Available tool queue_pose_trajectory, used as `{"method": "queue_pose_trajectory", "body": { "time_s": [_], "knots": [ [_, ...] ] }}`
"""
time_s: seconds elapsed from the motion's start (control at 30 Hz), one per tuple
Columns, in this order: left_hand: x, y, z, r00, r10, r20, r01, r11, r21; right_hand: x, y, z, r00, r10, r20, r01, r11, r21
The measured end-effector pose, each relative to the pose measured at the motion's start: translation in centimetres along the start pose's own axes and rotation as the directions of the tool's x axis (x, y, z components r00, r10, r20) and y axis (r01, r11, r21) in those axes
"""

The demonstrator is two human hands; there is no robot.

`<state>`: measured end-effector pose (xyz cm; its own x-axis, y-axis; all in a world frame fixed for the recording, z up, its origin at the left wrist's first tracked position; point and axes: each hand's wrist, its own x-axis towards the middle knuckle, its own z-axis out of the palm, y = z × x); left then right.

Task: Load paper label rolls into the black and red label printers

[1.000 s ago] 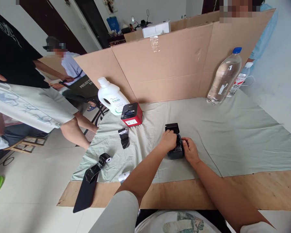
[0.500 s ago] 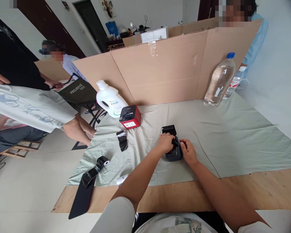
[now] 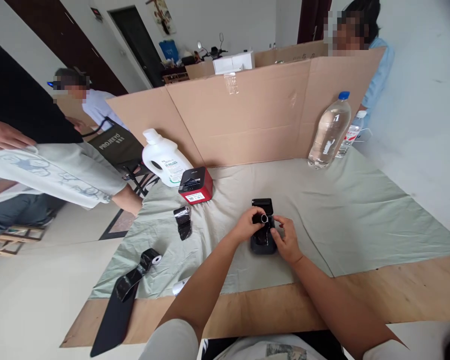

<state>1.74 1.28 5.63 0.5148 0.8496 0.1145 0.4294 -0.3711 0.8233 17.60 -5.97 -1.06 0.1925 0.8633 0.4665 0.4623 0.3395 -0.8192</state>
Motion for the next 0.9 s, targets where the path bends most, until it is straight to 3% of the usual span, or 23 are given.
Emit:
{"method": "queue_pose_trajectory", "body": {
  "time_s": [0.1,0.23,0.33,0.47,0.6,0.73,0.8,0.9],
  "knots": [
    [-1.0,0.6,0.8,0.992,0.128,-0.009,-0.128,0.992,0.019,0.0,-1.4,-0.2,0.999,-0.036,0.033,0.035,0.999,0.038],
    [-3.1,1.1,3.0,0.988,0.124,-0.089,-0.123,0.992,0.015,0.6,-1.9,-1.1,0.981,0.152,0.122,-0.166,0.98,0.111],
    [-4.7,0.9,4.3,0.985,0.069,-0.16,-0.074,0.997,-0.024,1.7,-1.1,-2.6,0.946,0.276,0.17,-0.299,0.945,0.133],
    [-6.0,0.9,5.0,0.965,0.219,-0.141,-0.217,0.976,0.028,2.8,-0.5,-4.9,0.892,0.38,0.244,-0.426,0.888,0.172],
    [-7.4,1.6,4.7,0.933,0.294,-0.21,-0.285,0.956,0.074,1.6,-2.0,-5.6,0.824,0.43,0.369,-0.524,0.825,0.211],
    [-10.2,0.9,2.0,0.946,0.231,-0.229,-0.191,0.964,0.185,-2.1,-4.3,-4.6,0.744,0.462,0.482,-0.604,0.774,0.191],
    [-12.3,-0.3,-1.2,0.966,0.134,-0.222,-0.071,0.961,0.269,-4.4,-5.3,-3.7,0.692,0.462,0.555,-0.634,0.756,0.161],
    [-16.3,-2.0,-7.3,0.978,-0.114,-0.173,0.175,0.899,0.401,-7.0,-6.6,-1.8,0.633,0.439,0.638,-0.617,0.784,0.072]
  ]
}}
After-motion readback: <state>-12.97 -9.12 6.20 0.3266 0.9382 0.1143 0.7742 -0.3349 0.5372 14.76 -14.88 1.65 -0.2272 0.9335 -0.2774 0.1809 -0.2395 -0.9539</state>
